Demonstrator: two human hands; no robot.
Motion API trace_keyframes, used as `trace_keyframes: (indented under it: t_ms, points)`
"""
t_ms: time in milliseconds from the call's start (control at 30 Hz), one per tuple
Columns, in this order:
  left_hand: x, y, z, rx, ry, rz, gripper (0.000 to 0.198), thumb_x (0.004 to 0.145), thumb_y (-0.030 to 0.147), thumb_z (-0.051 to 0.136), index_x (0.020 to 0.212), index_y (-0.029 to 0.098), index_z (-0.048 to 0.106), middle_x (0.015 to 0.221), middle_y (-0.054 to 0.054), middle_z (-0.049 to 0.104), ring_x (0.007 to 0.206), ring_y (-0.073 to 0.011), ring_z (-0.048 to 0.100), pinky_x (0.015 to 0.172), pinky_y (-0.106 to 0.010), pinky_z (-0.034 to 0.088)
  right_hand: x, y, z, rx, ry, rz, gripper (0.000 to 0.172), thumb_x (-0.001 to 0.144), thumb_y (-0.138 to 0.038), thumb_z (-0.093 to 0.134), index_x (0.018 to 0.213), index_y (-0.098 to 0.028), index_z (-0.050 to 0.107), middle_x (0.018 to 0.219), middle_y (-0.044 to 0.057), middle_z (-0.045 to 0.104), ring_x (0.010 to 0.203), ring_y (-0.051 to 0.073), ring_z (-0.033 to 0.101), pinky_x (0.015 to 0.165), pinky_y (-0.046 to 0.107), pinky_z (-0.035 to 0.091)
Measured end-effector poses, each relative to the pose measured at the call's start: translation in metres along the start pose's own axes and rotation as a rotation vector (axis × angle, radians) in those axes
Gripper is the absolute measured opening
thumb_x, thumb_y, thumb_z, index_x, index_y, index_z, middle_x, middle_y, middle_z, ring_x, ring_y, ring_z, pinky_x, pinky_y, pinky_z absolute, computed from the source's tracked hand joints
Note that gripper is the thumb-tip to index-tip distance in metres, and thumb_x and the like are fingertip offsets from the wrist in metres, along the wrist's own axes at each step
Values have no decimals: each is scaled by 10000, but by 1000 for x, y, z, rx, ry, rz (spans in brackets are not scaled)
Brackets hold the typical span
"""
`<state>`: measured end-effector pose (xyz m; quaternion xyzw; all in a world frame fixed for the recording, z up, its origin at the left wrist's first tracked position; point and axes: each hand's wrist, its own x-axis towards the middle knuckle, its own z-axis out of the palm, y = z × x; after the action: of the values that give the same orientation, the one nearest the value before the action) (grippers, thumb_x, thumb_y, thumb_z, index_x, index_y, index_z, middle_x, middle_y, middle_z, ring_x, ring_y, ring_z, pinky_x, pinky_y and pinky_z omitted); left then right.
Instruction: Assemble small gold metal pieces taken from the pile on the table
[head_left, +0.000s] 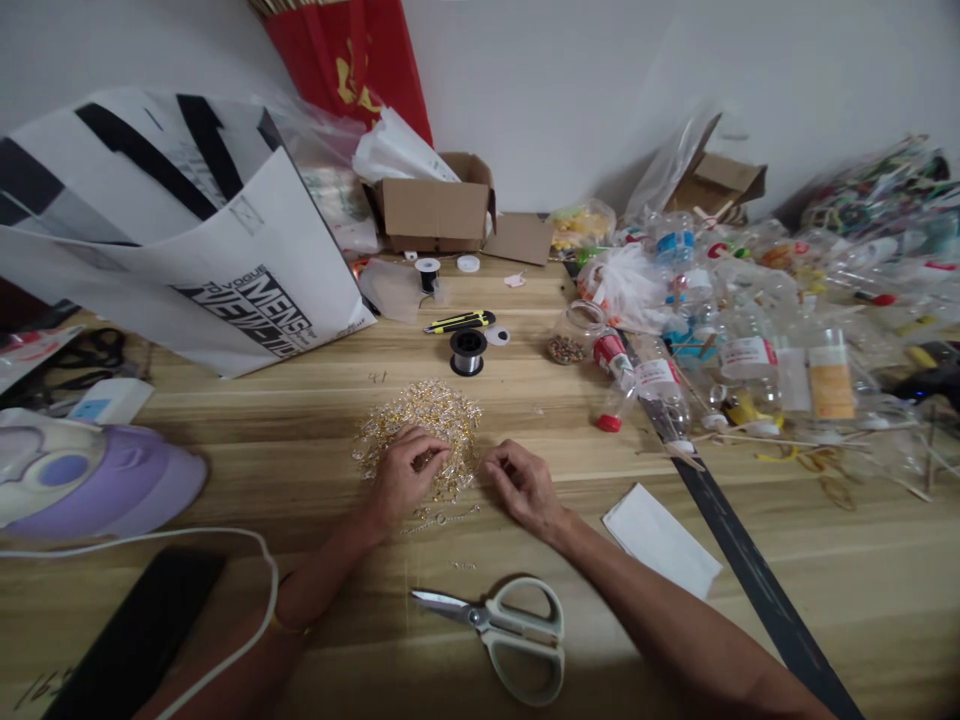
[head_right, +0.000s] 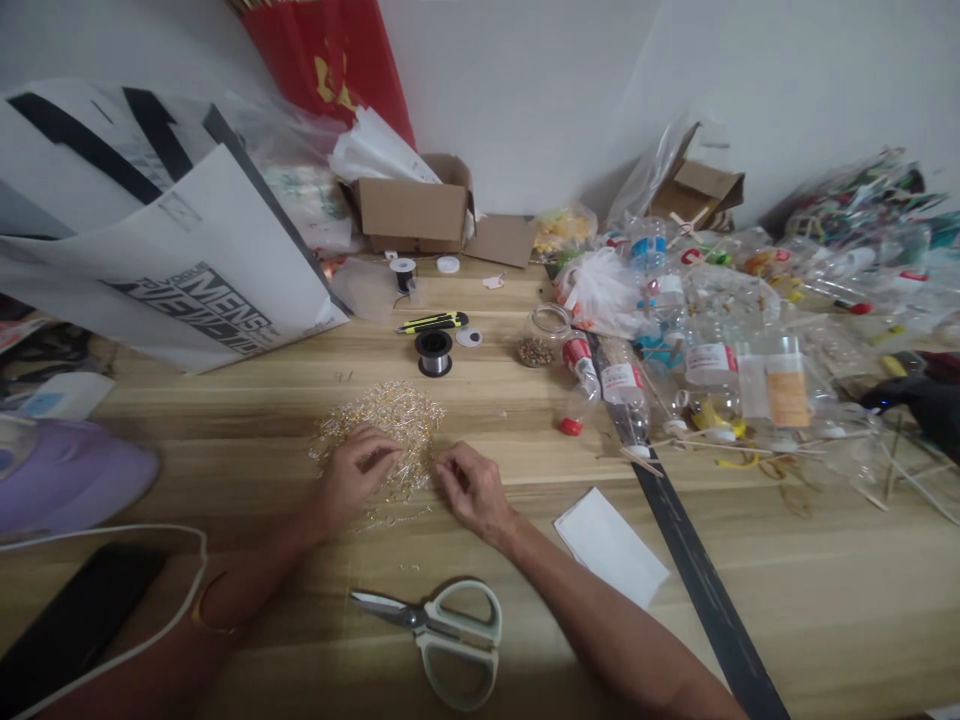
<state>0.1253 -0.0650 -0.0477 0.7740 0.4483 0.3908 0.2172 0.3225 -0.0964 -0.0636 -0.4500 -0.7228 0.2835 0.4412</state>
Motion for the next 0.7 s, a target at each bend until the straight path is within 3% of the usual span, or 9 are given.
trace_keyframes:
  t_ms: [267, 700]
  points:
    - [-3, -3, 1, 225, -104, 138, 140, 807, 123, 561, 876, 176, 671, 870, -59, 601, 920, -204, 472, 825, -360, 415, 2, 3, 1, 77, 23, 113, 154, 853, -259, 480, 749, -165, 543, 652, 3, 516, 569, 106, 460, 508, 206, 369]
    - [-5, -8, 2, 313, -159, 130, 98, 809, 186, 579, 878, 186, 648, 879, -55, 562, 936, -215, 450, 842, -386, 408, 2, 4, 1, 80, 11, 123, 148, 843, -261, 487, 749, -167, 550, 657, 6, 528, 570, 108, 463, 515, 209, 373]
